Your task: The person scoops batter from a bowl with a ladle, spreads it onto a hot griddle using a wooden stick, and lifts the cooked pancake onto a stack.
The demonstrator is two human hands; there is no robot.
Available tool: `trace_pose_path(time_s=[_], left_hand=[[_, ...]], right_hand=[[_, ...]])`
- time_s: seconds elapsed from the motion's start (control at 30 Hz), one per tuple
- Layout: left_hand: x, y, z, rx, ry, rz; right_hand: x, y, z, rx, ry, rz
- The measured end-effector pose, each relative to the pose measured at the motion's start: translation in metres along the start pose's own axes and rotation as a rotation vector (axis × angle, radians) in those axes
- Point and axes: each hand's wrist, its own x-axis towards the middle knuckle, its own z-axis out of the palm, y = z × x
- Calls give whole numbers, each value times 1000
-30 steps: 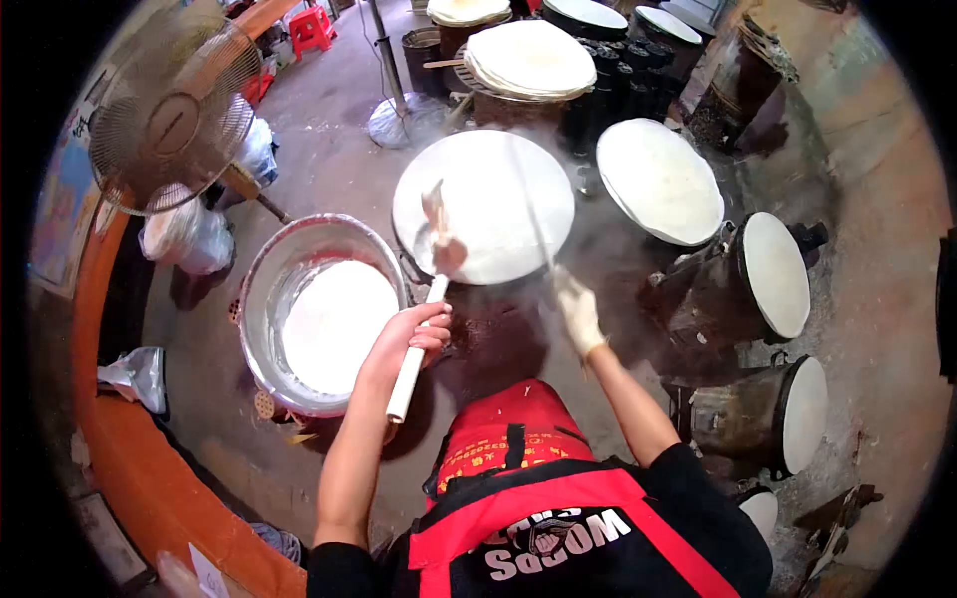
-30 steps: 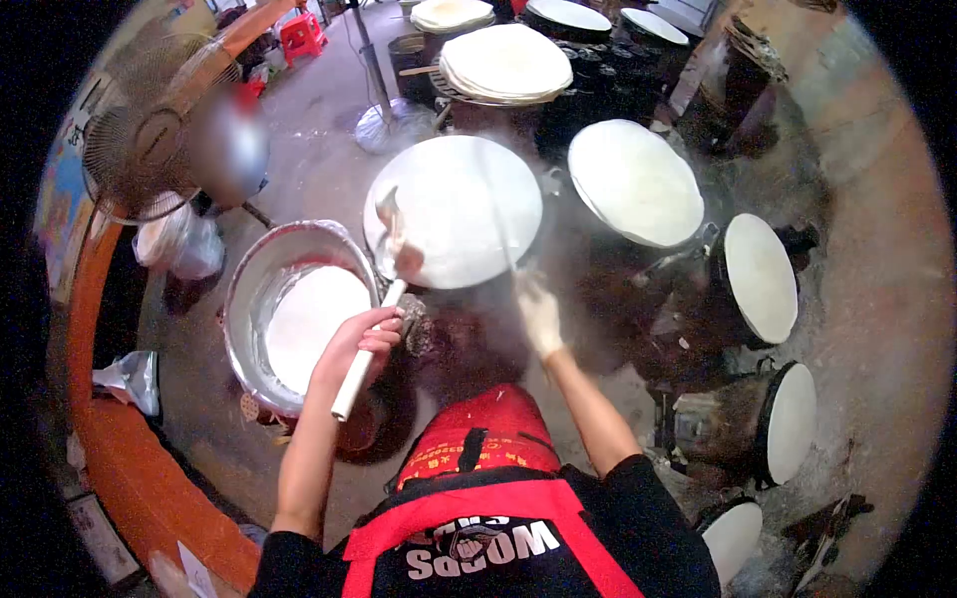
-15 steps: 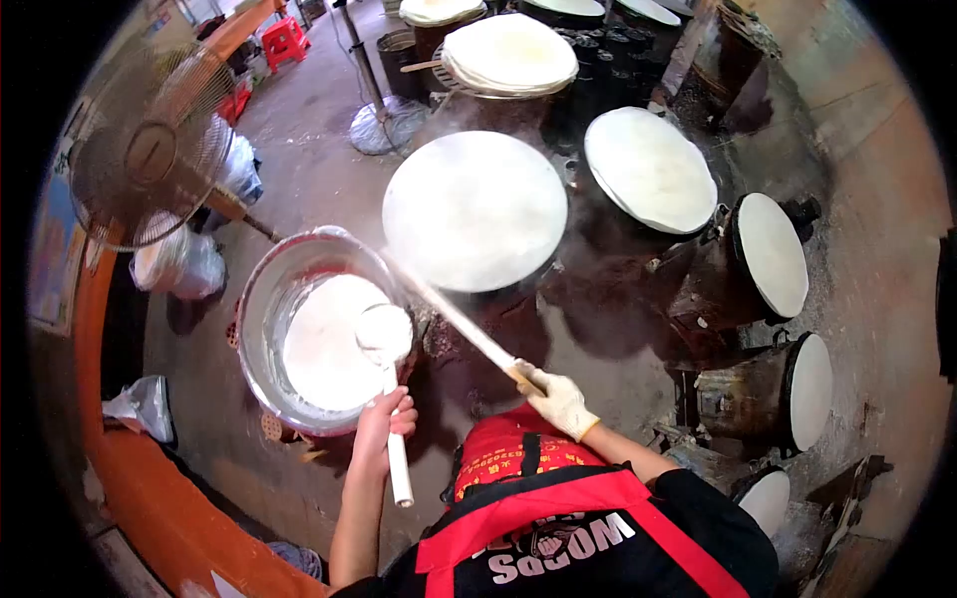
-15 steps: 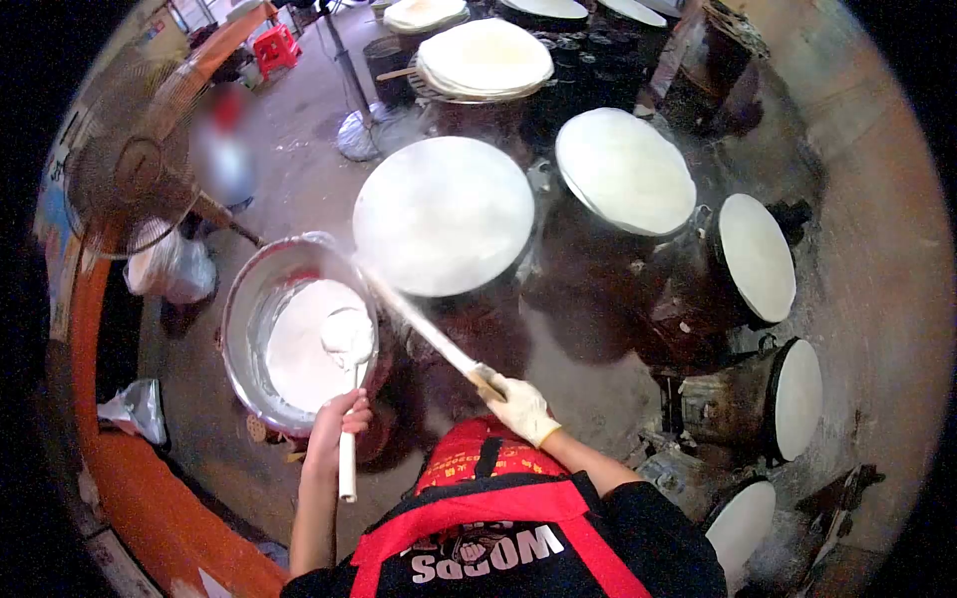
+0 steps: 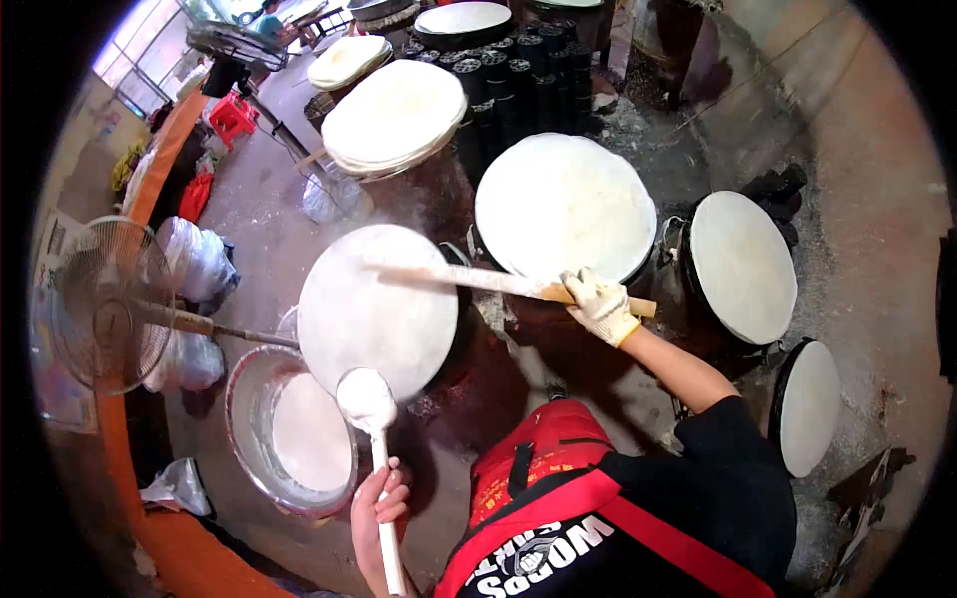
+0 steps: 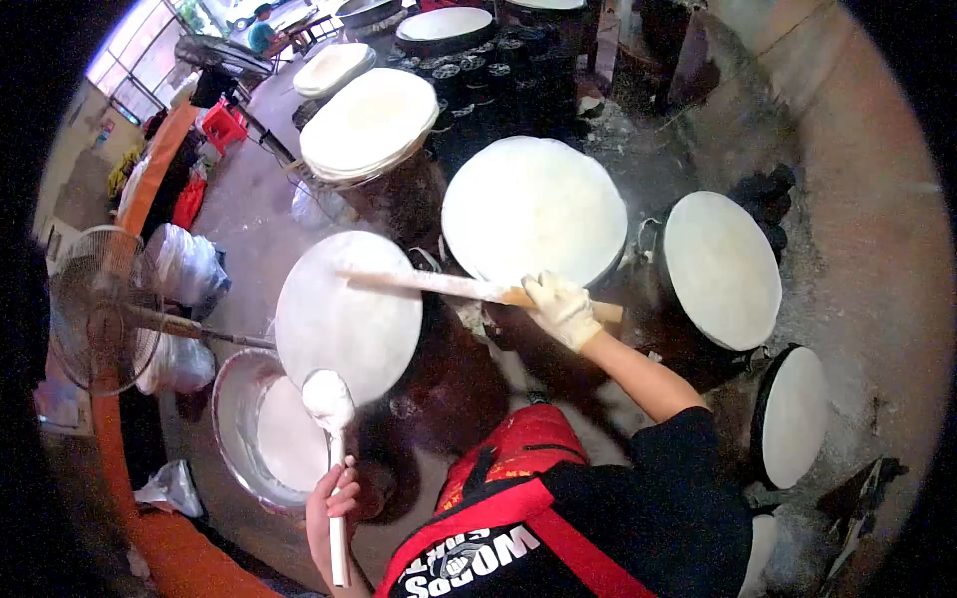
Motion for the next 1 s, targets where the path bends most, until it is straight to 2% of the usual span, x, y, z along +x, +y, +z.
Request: trace_pose_path(time_s=[0.13, 0.27, 0.3, 0.33, 0.37, 0.4, 0.53, 0.6, 0.67, 0.73, 0.8, 0.87, 0.9, 0.93, 0.97, 1.0], left_hand=[[12, -27, 37, -114, 36, 11], [25, -41, 61, -143, 66, 16], [28, -43, 67, -159, 60, 23], [31, -46, 72, -175, 58, 26], [32, -48, 73, -190, 56, 30], [35, -47, 69, -160, 38, 30], [39, -49, 69, -122, -1, 61], [41, -54, 75, -59, 31, 127], [42, -54, 77, -76, 33, 137], [46, -46, 74, -66, 15, 141], [52, -38, 75, -50, 27, 168], [60, -25, 78, -7, 30, 197], [65, -16, 77, -10, 24, 202], [71, -6, 78, -30, 16, 209], [76, 3, 80, -51, 7, 213], [82, 15, 80, -71, -4, 215]], right_hand=[[1, 51, 11, 12, -45, -128], [11, 73, 10, 95, -47, -244], [18, 72, -1, 81, -82, -193], [31, 74, -11, 107, -30, -183], [46, 75, -23, 78, -96, -125], [64, 74, -38, 50, -157, -68], [164, 69, -106, -28, -55, -236], [225, 51, -147, -38, -169, -224], [284, 40, -165, -11, -143, -307], [343, 19, -184, -1, -146, -264], [404, 21, -194, 111, -123, -395], [479, 53, -166, 425, -189, -264], [482, 64, -164, 693, -111, -198], [478, 58, -178, 567, -135, 40], [487, 70, -161, 714, -188, 60], [502, 88, -117, 1107, -163, 209]])
